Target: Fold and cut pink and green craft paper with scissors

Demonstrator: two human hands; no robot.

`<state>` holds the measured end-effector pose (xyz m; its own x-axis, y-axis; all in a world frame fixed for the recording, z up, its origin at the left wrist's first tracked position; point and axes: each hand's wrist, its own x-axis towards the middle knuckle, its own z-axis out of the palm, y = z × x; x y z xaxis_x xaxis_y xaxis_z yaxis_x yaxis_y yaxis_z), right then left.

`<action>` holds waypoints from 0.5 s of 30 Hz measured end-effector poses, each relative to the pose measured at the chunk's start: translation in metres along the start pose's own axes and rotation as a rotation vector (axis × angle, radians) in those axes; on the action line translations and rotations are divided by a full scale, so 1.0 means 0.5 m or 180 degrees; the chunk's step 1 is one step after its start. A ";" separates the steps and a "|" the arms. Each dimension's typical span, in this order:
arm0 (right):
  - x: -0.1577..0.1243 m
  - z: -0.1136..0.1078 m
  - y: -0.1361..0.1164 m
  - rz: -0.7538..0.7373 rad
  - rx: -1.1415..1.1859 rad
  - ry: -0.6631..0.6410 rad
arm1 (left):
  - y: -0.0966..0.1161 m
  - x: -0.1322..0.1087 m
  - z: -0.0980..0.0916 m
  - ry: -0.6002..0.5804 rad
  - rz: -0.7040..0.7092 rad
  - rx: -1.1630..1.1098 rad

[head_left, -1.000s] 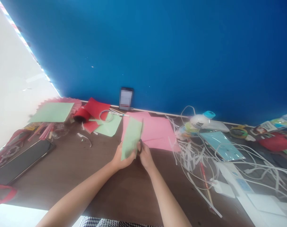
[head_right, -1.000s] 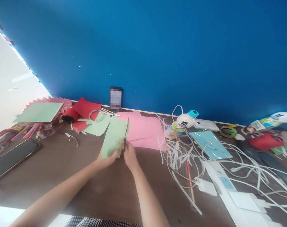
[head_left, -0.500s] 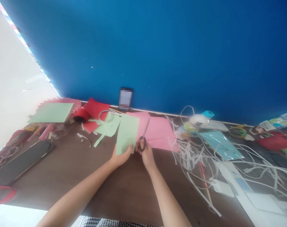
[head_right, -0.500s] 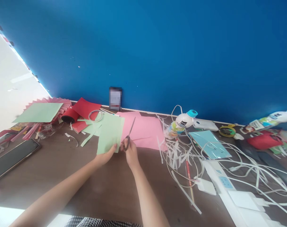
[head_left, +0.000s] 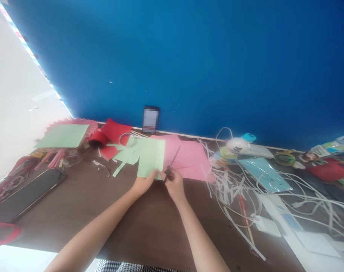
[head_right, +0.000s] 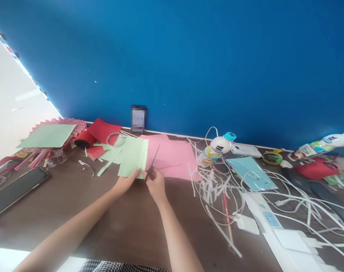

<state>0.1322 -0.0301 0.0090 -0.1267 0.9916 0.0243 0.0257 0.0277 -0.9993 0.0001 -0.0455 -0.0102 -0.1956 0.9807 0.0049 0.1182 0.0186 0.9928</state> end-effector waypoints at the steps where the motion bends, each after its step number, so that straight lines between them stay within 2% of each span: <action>1: 0.001 -0.002 0.000 0.0024 -0.0007 0.0057 | 0.000 0.003 -0.003 0.0042 -0.0049 -0.0030; 3: 0.005 -0.007 -0.001 0.0052 -0.0028 0.0164 | 0.001 0.008 -0.008 0.0135 0.0008 -0.0070; 8: 0.014 -0.013 0.002 0.0064 -0.0087 0.0395 | 0.011 0.013 -0.016 0.0447 0.0648 0.0064; 13: 0.019 -0.012 0.010 0.0071 -0.0053 0.0422 | 0.010 0.015 -0.018 -0.0018 0.0807 0.0573; 15: 0.019 -0.012 0.011 0.0063 -0.0040 0.0468 | 0.008 0.018 -0.020 0.0125 0.0771 0.0613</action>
<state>0.1373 -0.0197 0.0037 0.0205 0.9997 0.0094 0.0394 0.0086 -0.9992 -0.0111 -0.0385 -0.0048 -0.1763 0.9528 0.2470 0.3474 -0.1745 0.9213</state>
